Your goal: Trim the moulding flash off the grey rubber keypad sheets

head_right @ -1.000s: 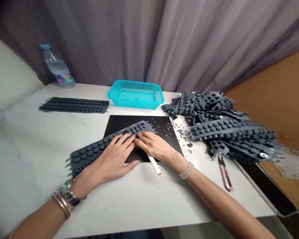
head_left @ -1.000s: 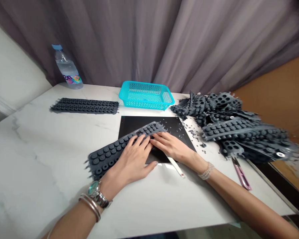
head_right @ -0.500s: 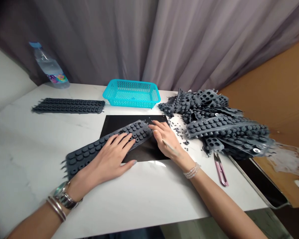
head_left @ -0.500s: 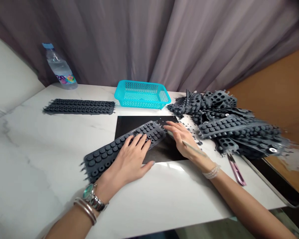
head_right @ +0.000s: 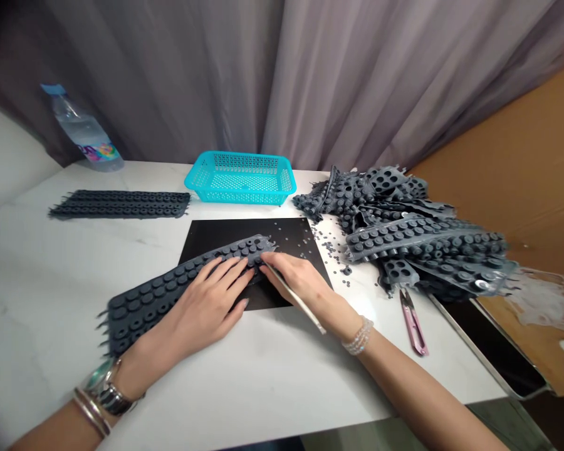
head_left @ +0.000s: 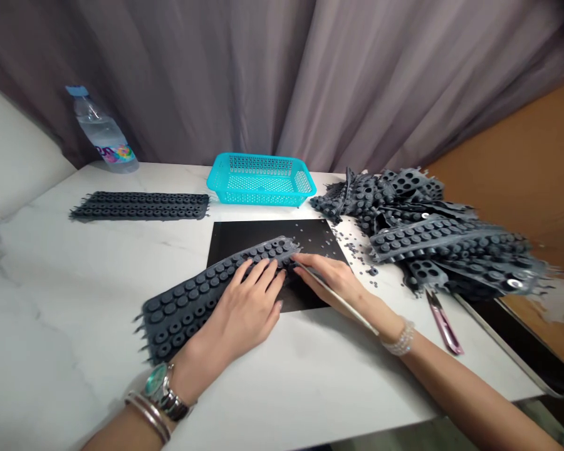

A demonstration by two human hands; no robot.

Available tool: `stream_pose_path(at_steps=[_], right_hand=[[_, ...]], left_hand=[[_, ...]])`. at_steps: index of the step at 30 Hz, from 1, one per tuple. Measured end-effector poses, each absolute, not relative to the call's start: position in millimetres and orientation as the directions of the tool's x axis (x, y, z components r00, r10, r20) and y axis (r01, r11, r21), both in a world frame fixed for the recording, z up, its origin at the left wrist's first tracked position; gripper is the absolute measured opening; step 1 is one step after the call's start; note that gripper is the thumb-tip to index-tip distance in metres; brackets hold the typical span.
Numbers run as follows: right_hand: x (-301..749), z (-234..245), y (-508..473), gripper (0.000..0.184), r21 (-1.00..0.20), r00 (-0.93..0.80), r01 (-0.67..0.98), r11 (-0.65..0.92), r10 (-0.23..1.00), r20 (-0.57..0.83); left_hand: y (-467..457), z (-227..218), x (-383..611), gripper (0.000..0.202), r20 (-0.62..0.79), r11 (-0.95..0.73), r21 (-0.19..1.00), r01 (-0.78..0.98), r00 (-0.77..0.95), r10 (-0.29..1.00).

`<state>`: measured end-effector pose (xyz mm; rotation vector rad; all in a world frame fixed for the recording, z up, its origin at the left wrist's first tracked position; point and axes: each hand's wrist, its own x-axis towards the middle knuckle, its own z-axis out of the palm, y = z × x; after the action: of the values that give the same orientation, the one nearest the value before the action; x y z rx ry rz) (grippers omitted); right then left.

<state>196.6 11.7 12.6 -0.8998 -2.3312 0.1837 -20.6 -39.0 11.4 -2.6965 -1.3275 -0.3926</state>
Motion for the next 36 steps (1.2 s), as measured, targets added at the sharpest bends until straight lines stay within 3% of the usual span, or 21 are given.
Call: stream_pose_path(at_steps=[4,6,24,27,30,33,36], right_hand=[[193,5,14,0.021,-0.157,-0.721,0.431,0.889,0.444,0.532],[193,4,17,0.02,-0.1,-0.747,0.412,0.906,0.399,0.532],[194,6,23,0.023,0.101,-0.878,0.378,0.92,0.321,0.356],[193,4,24,0.024,0.061,-0.871,0.388,0.92,0.344,0.35],[195,-5,29,0.023,-0.061,-0.815,0.389,0.919,0.375,0.443],[201,-13,37,0.02,-0.277,-0.593,0.523,0.806,0.578,0.56],[211,-12,43,0.019,-0.447,-0.319,0.677,0.585,0.78,0.538]], left_hand=[[-37,9,-21,0.045,0.254,-0.611,0.038,0.79,0.584,0.771],[-36,9,-22,0.044,0.25,-0.612,0.054,0.789,0.583,0.773],[-36,12,-22,0.042,0.209,-0.617,0.093,0.781,0.591,0.779],[-36,11,-23,0.044,0.203,-0.618,0.094,0.78,0.593,0.779],[-37,9,-23,0.047,0.194,-0.622,0.099,0.777,0.598,0.778],[-36,7,-24,0.047,0.188,-0.621,0.103,0.777,0.598,0.779],[-36,6,-25,0.048,0.194,-0.623,0.103,0.775,0.599,0.777]])
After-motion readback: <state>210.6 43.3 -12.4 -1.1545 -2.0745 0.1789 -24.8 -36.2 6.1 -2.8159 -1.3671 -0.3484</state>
